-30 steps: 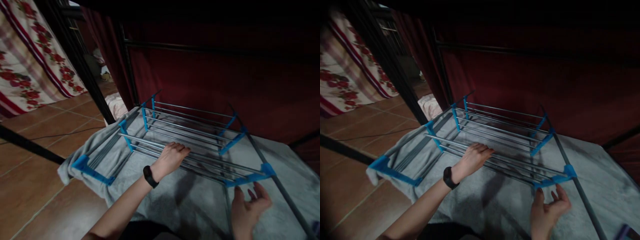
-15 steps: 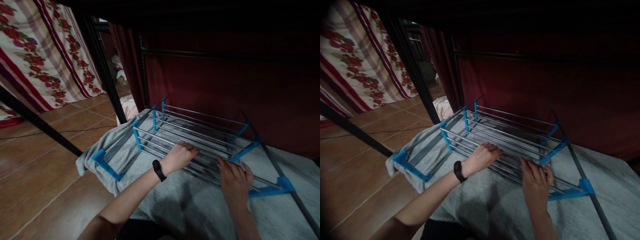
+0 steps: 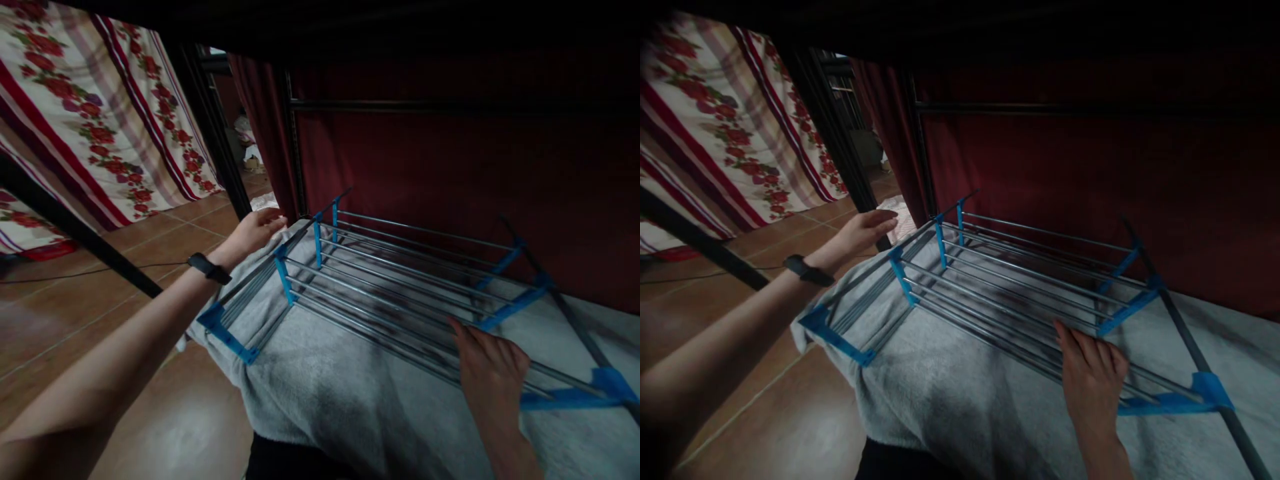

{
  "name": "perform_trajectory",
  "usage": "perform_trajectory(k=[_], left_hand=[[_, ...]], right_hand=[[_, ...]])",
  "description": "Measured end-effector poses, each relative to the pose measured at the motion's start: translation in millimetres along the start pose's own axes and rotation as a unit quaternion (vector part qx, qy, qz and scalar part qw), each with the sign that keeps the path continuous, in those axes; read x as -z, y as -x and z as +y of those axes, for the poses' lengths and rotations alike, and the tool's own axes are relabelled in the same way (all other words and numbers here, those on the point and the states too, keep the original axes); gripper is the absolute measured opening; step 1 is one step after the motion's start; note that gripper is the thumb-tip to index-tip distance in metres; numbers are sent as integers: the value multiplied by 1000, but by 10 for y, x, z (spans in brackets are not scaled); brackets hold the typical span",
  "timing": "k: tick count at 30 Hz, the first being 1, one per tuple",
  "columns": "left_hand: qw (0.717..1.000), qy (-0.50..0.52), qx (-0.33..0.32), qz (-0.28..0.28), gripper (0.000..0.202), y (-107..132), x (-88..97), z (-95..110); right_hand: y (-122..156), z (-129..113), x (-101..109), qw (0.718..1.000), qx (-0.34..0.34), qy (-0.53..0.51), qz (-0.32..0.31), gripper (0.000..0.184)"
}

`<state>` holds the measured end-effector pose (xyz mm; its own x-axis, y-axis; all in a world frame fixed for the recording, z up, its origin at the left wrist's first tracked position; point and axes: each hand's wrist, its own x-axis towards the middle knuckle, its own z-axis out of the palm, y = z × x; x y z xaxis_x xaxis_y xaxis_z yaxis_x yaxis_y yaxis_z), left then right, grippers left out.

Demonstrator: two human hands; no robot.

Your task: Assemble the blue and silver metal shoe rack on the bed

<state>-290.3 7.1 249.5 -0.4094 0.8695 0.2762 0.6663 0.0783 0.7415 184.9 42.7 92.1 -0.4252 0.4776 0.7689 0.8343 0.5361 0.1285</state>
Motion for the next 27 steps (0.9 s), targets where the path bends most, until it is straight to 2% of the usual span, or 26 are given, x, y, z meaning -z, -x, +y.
perform_trajectory(k=[2,4,6,8,10,13,19,27], left_hand=[[981,123,131,-75,42,-45,55,-275],[928,241,225,-172,42,-6,-19,-495],[879,323,273,-220,38,61,-153,-633],[854,367,294,-222,34,105,-280,-696],[849,383,298,-211,34,108,-360,-710],[857,386,279,-195,28,75,-389,-692],[849,393,273,-224,25,69,-359,-647],[854,396,258,-217,25,75,-424,-654]], right_hand=[[11,6,-8,1000,0,0,0,32],[19,10,-13,1000,2,-3,2,31],[23,13,-14,1000,2,-4,4,31],[22,12,-11,1000,-1,-8,5,30],[20,10,-6,1000,-4,-13,1,30],[19,10,-5,1000,-8,-20,-3,30],[36,27,-23,1000,-6,-18,5,30],[71,43,-69,999,-14,-40,16,32]])
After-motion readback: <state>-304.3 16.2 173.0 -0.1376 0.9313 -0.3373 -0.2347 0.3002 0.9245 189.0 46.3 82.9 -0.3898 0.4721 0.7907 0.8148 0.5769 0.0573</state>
